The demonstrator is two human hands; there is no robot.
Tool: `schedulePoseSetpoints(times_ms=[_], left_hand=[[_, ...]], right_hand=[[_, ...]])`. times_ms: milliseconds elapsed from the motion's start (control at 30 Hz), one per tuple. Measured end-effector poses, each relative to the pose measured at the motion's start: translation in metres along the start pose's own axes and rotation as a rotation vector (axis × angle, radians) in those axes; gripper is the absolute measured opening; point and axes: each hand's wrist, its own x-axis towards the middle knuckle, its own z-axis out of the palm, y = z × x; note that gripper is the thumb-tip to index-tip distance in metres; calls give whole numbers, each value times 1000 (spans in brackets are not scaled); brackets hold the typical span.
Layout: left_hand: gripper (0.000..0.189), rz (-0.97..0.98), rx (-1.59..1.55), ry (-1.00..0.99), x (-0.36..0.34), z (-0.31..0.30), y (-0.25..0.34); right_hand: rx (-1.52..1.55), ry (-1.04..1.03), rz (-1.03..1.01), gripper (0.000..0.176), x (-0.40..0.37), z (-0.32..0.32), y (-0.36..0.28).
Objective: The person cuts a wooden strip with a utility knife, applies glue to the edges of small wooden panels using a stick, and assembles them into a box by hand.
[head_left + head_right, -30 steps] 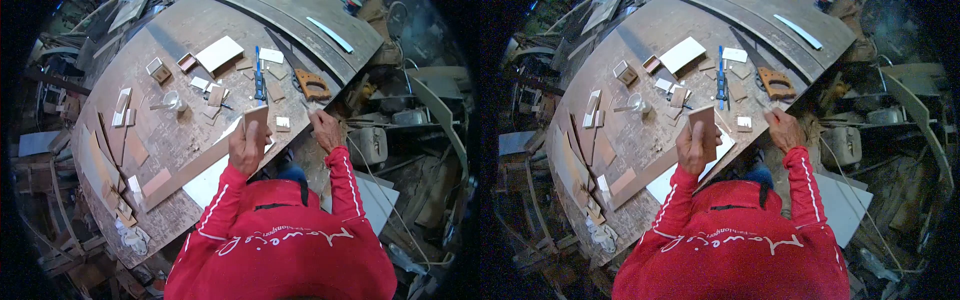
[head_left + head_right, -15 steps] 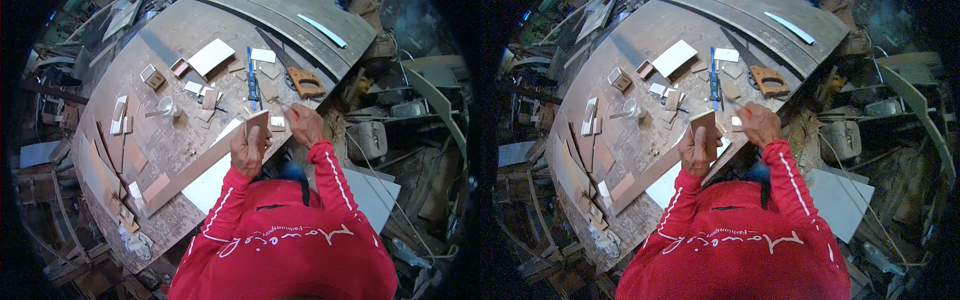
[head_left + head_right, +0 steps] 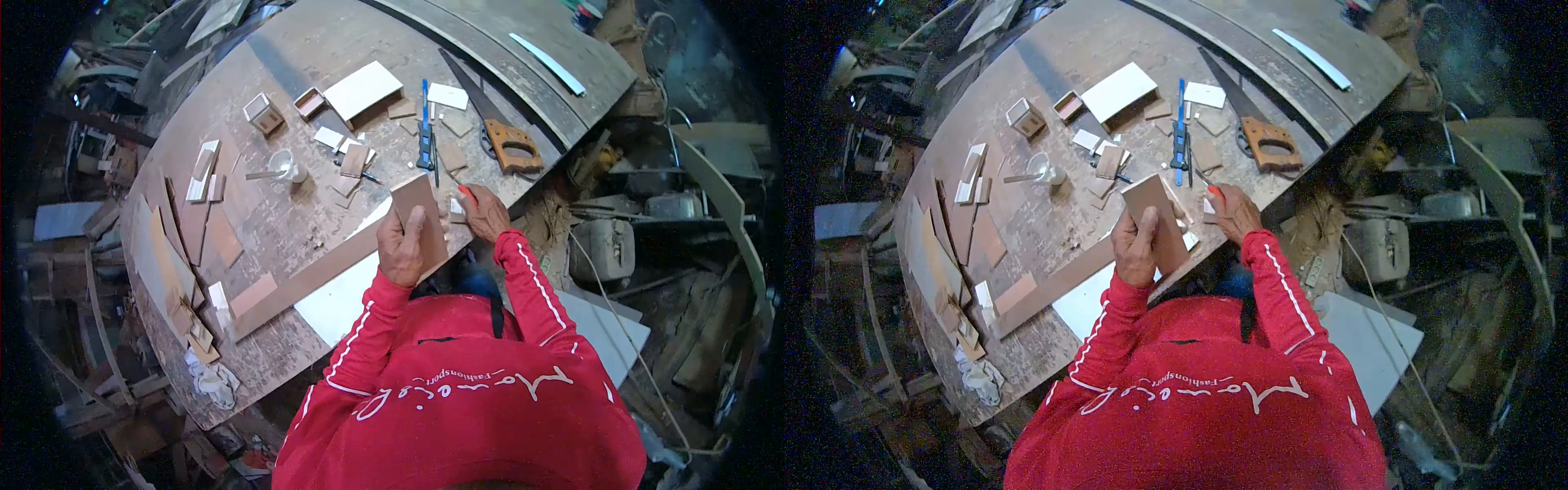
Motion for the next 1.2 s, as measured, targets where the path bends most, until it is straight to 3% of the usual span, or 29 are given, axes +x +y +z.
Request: schedulePoseSetpoints(times_ms=[133, 267, 400, 600, 633, 733, 833, 1033, 1200], left_hand=[[52, 89, -136, 105, 11, 15, 6], [57, 24, -87, 79, 25, 16, 3], [52, 1, -112, 174, 42, 24, -16], [44, 47, 188, 240, 54, 40, -37], [42, 46, 246, 251, 55, 43, -38], [37, 293, 650, 253, 59, 44, -46], [33, 316, 750, 282, 60, 48, -46], [40, 195, 322, 274, 63, 48, -39], [40, 59, -73, 290, 75, 8, -46]], right_hand=[[118, -80, 69, 36, 14, -7, 1], [342, -167, 187, 35, 16, -16, 1], [908, -242, 418, 32, 10, -30, -13], [211, -177, -104, 33, 32, -80, -46], [155, -191, -123, 33, 35, -87, -51], [17, -211, -222, 35, 44, -94, -52], [10, -223, -245, 37, 50, -93, -48], [-146, -208, -1, 40, 57, -57, 4], [-128, -73, -105, 28, 44, -15, 22]])
